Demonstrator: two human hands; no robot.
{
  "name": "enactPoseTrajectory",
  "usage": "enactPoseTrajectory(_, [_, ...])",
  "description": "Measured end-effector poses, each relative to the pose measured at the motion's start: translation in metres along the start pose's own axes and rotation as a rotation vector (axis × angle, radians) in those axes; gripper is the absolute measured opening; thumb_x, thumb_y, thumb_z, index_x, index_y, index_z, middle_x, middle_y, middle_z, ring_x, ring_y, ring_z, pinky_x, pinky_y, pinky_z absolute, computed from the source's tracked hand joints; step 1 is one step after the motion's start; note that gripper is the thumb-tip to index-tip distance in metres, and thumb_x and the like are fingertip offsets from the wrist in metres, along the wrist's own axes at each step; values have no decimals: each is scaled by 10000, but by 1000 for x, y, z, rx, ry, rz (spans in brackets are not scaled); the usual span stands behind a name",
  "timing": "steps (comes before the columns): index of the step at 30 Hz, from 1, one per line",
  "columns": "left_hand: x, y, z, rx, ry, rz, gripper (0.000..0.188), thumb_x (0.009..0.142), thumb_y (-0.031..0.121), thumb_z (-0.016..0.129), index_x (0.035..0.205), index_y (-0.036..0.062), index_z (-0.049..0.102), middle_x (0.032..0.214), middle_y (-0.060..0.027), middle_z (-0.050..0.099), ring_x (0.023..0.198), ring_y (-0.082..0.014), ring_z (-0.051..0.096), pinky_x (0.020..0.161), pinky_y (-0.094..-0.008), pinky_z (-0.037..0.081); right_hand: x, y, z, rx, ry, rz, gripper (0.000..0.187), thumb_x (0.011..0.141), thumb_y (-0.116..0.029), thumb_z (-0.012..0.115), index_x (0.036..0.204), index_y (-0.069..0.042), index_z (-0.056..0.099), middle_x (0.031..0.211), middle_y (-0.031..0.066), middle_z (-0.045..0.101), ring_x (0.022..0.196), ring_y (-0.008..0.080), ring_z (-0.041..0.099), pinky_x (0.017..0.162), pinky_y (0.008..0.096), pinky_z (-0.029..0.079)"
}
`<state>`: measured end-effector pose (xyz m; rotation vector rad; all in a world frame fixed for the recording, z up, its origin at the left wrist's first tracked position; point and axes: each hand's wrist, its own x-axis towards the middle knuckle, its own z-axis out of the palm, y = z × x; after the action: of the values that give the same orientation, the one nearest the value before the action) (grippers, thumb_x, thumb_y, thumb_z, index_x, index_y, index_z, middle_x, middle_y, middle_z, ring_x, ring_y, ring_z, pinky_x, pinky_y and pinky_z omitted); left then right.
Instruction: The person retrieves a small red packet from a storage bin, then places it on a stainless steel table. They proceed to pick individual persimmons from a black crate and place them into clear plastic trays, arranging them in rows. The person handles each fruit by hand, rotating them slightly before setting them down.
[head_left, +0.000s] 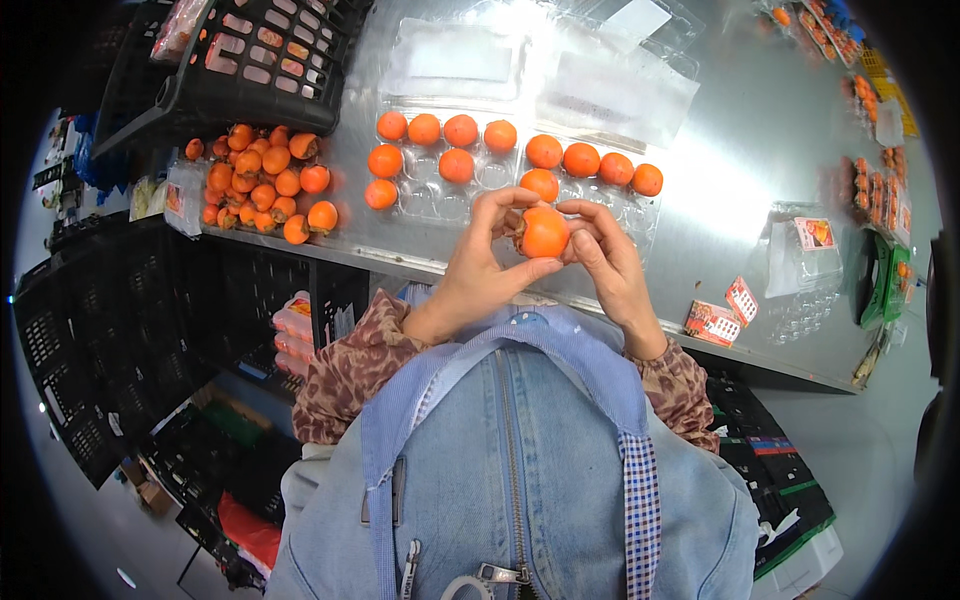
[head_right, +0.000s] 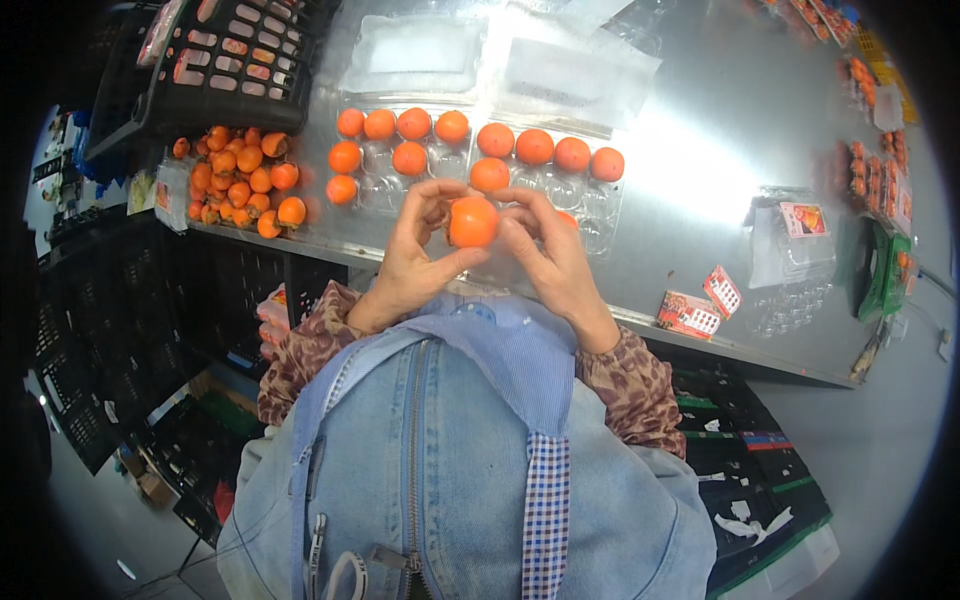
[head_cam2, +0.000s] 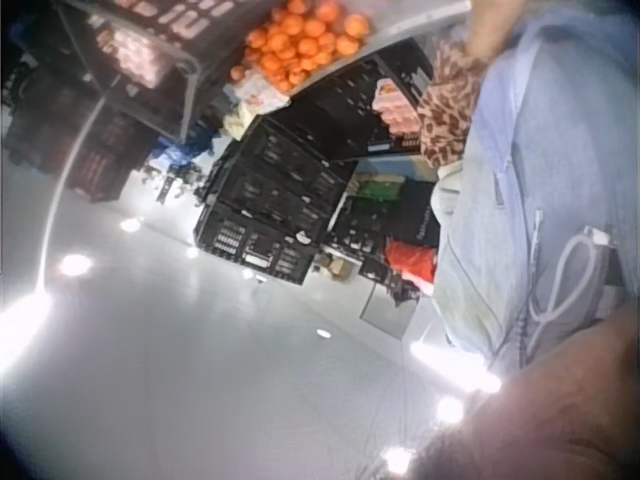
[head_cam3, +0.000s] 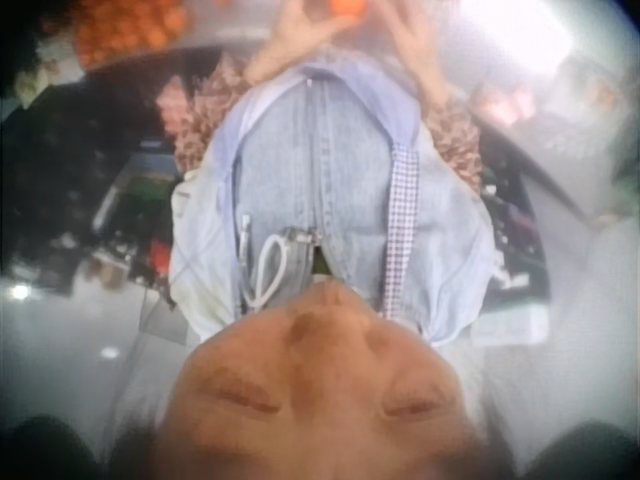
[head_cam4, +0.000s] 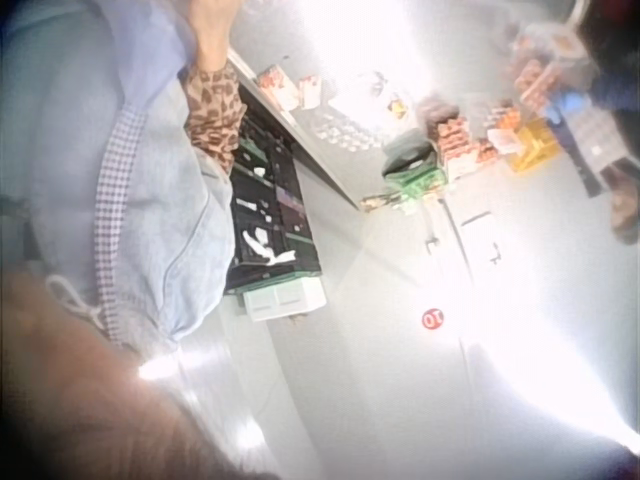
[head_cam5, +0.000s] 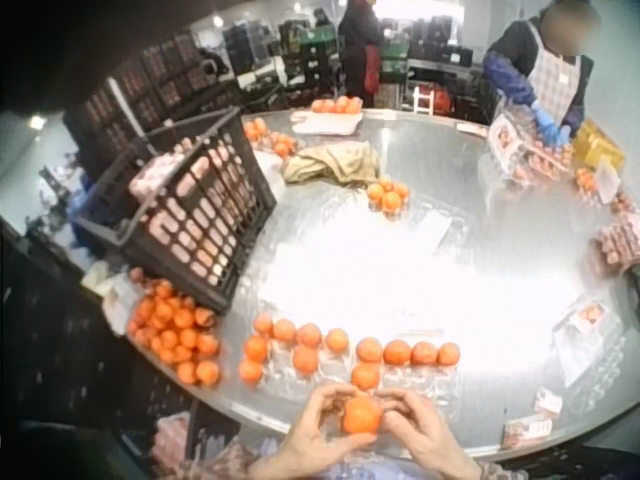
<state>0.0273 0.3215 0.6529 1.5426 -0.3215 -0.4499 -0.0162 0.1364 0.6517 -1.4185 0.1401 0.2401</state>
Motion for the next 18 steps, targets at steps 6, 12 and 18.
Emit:
enactPoseTrajectory(6, [2,3,-1,187,-4,83,563,720,102,834,1189,70,526,1125,-86,608,949,-188,610,811,-314,503,2,3,0,70,-150,54,450,991,-275,550,1331,12,481,1205,123,607,1108,179,582,956,311,446])
enactPoseTrajectory(12, [3,9,-5,244,-32,220,460,703,66,835,1076,45,566,1203,-115,576,974,-146,576,822,-297,487,-1,11,-7,174,-153,80,487,980,-279,578,1355,11,466,1270,125,573,1174,198,555,992,335,438])
enactPoseTrajectory(18, [4,6,-4,363,18,409,425,687,55,839,1020,56,575,1178,-161,578,999,-224,603,805,-323,508,-2,7,-9,156,-157,23,533,959,-265,610,1383,8,436,1282,126,564,1185,202,550,1002,341,436])
